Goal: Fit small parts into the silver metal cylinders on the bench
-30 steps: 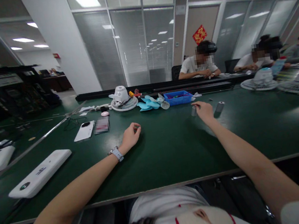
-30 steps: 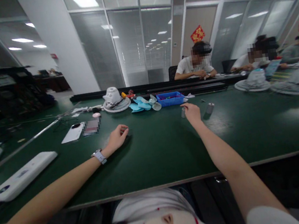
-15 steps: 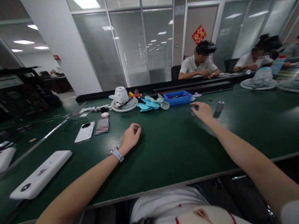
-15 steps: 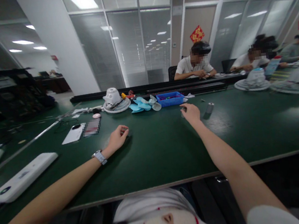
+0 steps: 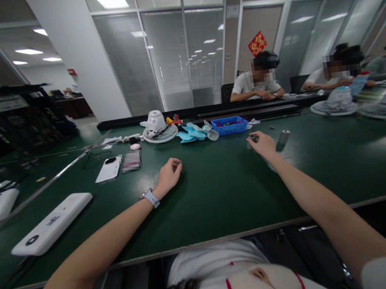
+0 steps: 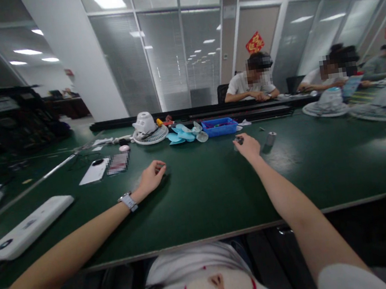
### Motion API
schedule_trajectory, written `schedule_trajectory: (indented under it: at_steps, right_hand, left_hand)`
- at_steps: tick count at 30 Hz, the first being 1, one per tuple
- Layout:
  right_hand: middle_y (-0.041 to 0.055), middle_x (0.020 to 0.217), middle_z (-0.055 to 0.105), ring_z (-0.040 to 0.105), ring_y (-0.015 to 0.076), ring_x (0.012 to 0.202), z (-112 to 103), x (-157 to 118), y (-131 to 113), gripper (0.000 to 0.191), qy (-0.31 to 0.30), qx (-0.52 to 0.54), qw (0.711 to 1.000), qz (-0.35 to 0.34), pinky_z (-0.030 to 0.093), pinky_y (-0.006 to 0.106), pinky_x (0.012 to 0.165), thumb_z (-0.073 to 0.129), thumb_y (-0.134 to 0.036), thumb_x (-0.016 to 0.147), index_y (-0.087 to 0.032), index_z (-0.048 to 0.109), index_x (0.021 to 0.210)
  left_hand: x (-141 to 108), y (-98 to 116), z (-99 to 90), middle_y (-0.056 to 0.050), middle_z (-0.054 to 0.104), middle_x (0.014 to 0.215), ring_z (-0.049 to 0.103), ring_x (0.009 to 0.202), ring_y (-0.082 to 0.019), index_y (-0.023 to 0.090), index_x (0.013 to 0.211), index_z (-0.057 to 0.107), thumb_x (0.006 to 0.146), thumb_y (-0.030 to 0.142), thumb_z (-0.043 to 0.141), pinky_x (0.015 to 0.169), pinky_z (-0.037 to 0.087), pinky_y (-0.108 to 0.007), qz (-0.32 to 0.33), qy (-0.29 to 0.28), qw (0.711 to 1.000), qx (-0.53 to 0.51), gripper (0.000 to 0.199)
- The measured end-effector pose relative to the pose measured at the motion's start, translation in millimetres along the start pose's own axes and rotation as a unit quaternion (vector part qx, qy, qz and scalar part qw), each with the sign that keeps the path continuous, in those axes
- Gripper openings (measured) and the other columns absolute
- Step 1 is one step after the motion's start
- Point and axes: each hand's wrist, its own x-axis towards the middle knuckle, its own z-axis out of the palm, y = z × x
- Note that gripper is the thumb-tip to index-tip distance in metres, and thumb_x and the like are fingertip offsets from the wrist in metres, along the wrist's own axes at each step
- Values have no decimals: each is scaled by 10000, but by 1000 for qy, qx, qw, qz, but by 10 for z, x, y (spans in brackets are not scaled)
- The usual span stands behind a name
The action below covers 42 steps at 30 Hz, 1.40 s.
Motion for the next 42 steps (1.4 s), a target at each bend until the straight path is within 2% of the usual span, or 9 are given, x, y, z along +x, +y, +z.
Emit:
schedule_trajectory:
  at_steps: [11,16,19,22,26,29,32,36,42]
  right_hand:
    - [72,991,712,659,266,929,9,6,-1,319,-9,13,1000,14,493,362,786,651,-396,835,-230,670,1107]
    - [87,1024,711,662,264,938,101,4,87,529,-20,63,995,68,498,367,814,727,-437,768,-201,604,1225]
    - [119,989,717,663,283,955,130,23,121,495,-39,76,990,114,509,368,816,746,-484,743,-153,672,1104]
    - [123,958,721,674,288,928,140,4,-8,434,-36,92,987,126,520,377,821,745,-502,742,-146,712,988]
    - [105,950,724,683,253,906,179,-246,-551,401,-66,230,970,33,536,359,827,762,-464,740,-154,707,987]
    - [90,993,721,688,211,893,188,-617,-1077,375,-175,381,906,-61,551,314,803,780,-389,739,-156,687,1018]
    - [74,962,724,689,187,835,125,-976,-1463,355,-262,419,862,-117,550,285,759,794,-336,735,-155,683,1020]
    - [40,868,714,665,173,748,29,-1199,-1628,313,-270,356,874,-191,513,269,678,764,-371,776,-167,686,1000]
    - [32,873,693,634,166,748,20,-1224,-1600,297,-248,317,885,-233,478,259,659,719,-376,819,-176,661,1031]
  left_hand:
    - [9,-7,5,-53,685,875,633,744,-180,198,1039,601,891,342,517,665,466,-294,-3,0,1000,-3,223]
    - [-7,27,-13,-54,683,873,633,740,-179,195,1039,600,893,337,511,667,473,-294,-5,-2,1000,-5,222]
    - [-8,27,-14,-55,684,876,633,745,-180,194,1041,601,892,340,514,672,474,-296,-7,-4,1000,-6,226]
    - [0,24,-12,-53,681,875,630,747,-179,192,1043,604,892,340,517,671,472,-297,-12,-3,1000,-10,229]
    - [-10,95,-35,-52,677,902,616,752,-174,186,1063,622,901,360,514,686,474,-302,18,2,999,-29,261]
    - [-60,225,-63,-62,678,977,601,853,-192,198,1128,642,915,418,506,759,477,-323,88,-2,995,-35,335]
    - [-125,365,-61,-64,670,1088,569,996,-210,232,1228,627,928,454,492,851,463,-346,145,-14,988,-53,398]
    - [-156,456,-1,-63,674,1141,557,1049,-212,251,1206,665,951,438,456,926,423,-374,178,-55,980,-73,379]
    - [-54,451,112,-48,723,1022,595,972,-214,240,1053,737,898,451,551,817,447,-344,139,-71,981,-111,321]
